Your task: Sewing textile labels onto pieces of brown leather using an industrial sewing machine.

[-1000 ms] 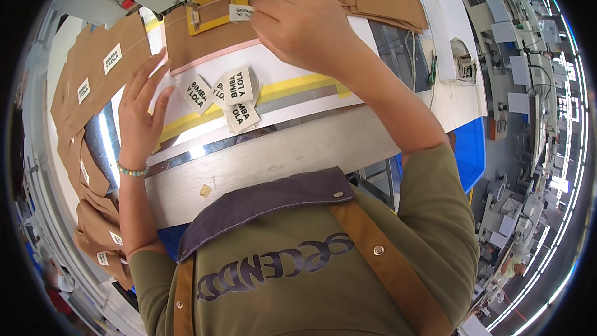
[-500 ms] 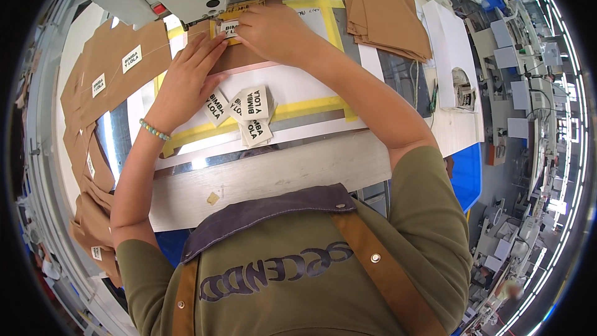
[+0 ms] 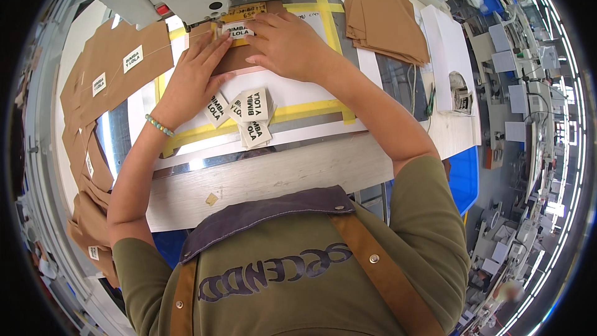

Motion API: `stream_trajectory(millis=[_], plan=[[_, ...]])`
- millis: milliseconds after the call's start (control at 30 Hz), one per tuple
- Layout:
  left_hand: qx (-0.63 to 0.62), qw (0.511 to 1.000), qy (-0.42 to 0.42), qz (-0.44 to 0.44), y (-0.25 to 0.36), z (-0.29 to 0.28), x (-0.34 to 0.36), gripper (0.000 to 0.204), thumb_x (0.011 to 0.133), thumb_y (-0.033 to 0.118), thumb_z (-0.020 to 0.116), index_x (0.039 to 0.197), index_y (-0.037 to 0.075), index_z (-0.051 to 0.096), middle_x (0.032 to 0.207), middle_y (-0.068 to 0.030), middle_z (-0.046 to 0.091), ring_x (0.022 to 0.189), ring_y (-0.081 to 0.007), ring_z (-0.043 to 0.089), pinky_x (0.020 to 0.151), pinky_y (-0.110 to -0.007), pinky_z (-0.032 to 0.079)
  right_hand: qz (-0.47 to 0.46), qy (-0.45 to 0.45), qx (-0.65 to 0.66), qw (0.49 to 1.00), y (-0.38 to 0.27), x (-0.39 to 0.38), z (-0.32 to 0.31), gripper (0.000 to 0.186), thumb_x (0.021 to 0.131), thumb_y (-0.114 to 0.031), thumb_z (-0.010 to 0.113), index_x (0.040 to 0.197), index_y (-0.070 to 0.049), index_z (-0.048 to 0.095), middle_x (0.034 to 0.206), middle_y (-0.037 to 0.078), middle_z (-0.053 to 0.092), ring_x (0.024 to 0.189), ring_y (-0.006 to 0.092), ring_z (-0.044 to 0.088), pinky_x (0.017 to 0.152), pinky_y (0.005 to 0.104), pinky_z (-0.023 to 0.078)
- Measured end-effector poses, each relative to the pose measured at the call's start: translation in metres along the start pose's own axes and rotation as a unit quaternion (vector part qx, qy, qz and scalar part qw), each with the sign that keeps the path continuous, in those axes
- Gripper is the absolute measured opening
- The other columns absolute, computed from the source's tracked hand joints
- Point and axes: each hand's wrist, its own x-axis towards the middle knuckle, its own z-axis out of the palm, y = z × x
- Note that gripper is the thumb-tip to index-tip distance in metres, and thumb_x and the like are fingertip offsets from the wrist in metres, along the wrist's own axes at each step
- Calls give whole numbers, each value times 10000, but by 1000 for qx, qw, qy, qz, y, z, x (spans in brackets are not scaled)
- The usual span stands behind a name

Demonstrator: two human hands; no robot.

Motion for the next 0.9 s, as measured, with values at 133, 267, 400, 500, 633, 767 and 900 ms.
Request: stream_trajectory(millis=[133,267,400,500,633,767,900], plan=[[10,1000,-1,2,0,0,1,662,1046,360,695,1602,42,526,1668,-134,519,1561,-414,414,1278,-535,353,13,18,-14,1000,8,-2,11,455,1055,-444,664,1283,-61,756,1461,82,681,1424,273,560,1151,454,491],[-3,999,-32,-22,-1,-3,1,676,1041,270,720,1644,77,484,1722,-100,466,1607,-397,362,1297,-529,330,-1,28,-30,999,8,6,10,450,1066,-443,651,1267,-55,762,1447,89,697,1419,276,572,1150,454,493],[-130,989,-38,-59,1,-11,0,605,1052,215,701,1613,71,525,1694,-130,494,1617,-390,354,1291,-507,361,15,11,89,996,0,19,14,441,1073,-401,667,1309,-41,761,1475,89,692,1417,295,576,1158,443,491],[-184,979,-37,-79,11,-24,-4,569,1048,193,703,1583,62,560,1653,-151,538,1604,-394,380,1276,-489,390,32,-12,157,987,6,22,18,425,1078,-392,662,1340,-70,754,1497,71,683,1409,303,579,1174,450,477],[-147,988,-9,-33,28,-42,-13,561,1026,170,725,1558,59,587,1567,-154,626,1536,-392,488,1250,-479,425,15,-16,164,986,10,23,17,417,1082,-392,660,1386,-120,741,1535,36,661,1412,299,572,1197,455,451],[-277,960,-12,31,64,-77,-15,542,1005,144,735,1529,65,622,1502,-142,682,1393,-385,628,1166,-473,497,11,1,168,986,17,23,27,437,1093,-465,619,1350,-152,781,1510,15,683,1402,272,578,1171,448,478],[-388,906,-26,165,102,-121,-14,573,986,174,762,1525,33,630,1376,-163,754,1182,-356,734,1013,-445,564,27,-37,177,983,17,21,22,420,1094,-426,626,1372,-142,763,1525,20,670,1416,274,557,1192,447,455]])
